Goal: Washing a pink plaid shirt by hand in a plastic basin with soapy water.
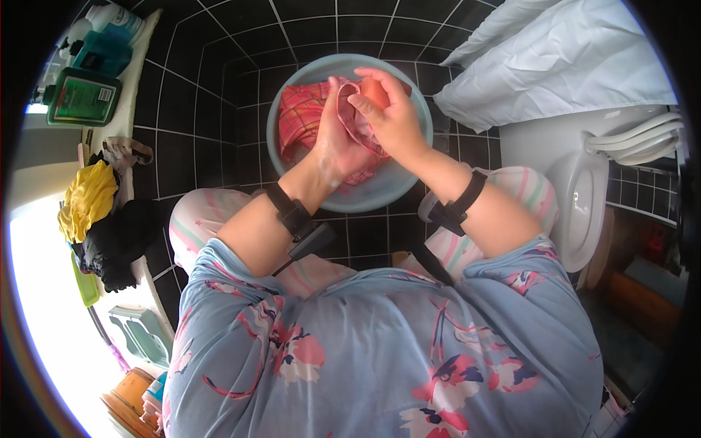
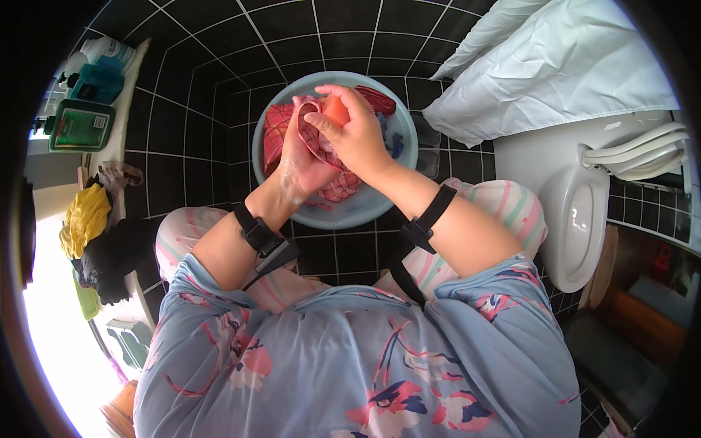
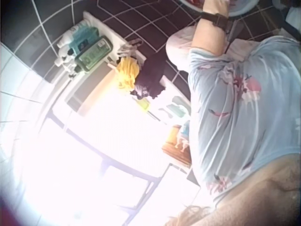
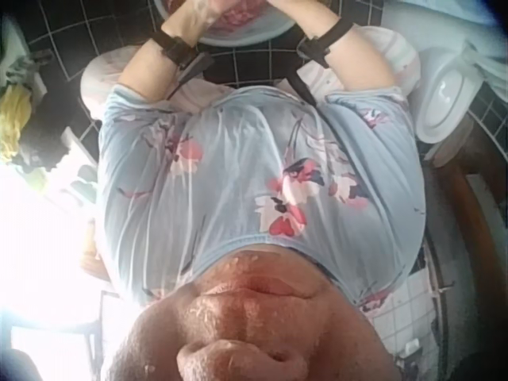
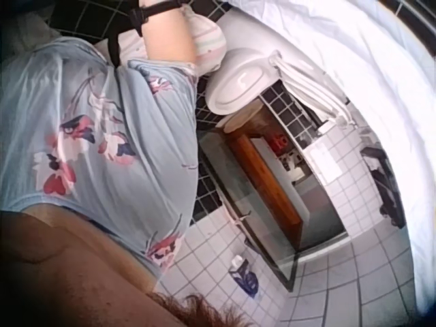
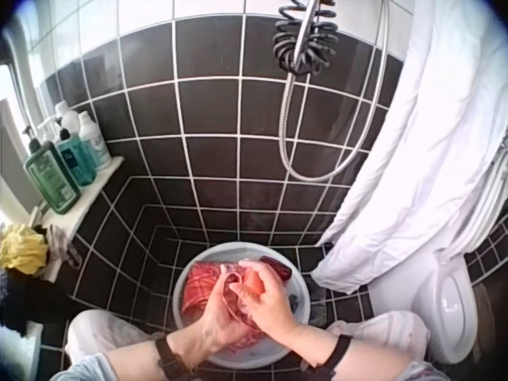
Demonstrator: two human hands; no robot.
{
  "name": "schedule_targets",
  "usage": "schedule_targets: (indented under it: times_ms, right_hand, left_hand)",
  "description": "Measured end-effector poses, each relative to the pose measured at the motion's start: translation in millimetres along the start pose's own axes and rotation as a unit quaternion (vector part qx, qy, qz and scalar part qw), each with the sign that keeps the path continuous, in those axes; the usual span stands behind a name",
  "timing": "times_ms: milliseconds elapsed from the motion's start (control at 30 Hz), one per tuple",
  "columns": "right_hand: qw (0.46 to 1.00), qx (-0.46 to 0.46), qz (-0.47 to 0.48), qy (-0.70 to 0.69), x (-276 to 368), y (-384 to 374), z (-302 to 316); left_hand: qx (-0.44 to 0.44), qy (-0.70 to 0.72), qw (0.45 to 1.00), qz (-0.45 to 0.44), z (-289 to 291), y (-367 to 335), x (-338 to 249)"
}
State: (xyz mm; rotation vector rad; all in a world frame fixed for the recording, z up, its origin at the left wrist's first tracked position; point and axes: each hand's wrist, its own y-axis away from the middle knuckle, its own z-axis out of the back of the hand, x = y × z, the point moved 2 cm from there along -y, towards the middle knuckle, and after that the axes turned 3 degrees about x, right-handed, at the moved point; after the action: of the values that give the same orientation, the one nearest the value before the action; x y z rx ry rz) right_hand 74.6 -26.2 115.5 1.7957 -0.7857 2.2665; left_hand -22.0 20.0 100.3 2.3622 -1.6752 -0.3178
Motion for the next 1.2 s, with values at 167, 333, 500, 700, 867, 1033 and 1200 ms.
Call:
schedule_targets:
  times_ms: [167,333,500,700,867,1033,1200]
  right_hand:
    - [0.957,0.030,0.186,0.219,19,8,-4]
    - [0.942,0.102,0.223,0.227,35,26,-20]
    - [0.938,0.002,0.153,0.312,3,-14,18]
    - [0.931,0.040,0.219,0.288,33,14,-8]
    - [0.933,0.035,0.223,0.281,20,0,3]
    - [0.925,-0.041,0.176,0.333,12,-7,20]
    - [0.935,0.071,0.213,0.274,37,37,-19]
  left_hand:
    - [0.056,-0.039,0.997,-0.022,17,-8,-6]
    - [0.073,-0.089,0.993,0.024,-12,20,-2]
    - [0.032,-0.002,0.999,0.015,11,-4,3]
    - [0.150,-0.141,0.978,-0.024,0,21,-3]
    - [0.168,0.014,0.984,0.050,2,9,0]
    - [0.060,0.027,0.997,0.034,-17,12,3]
    - [0.155,-0.396,0.901,-0.085,16,24,-19]
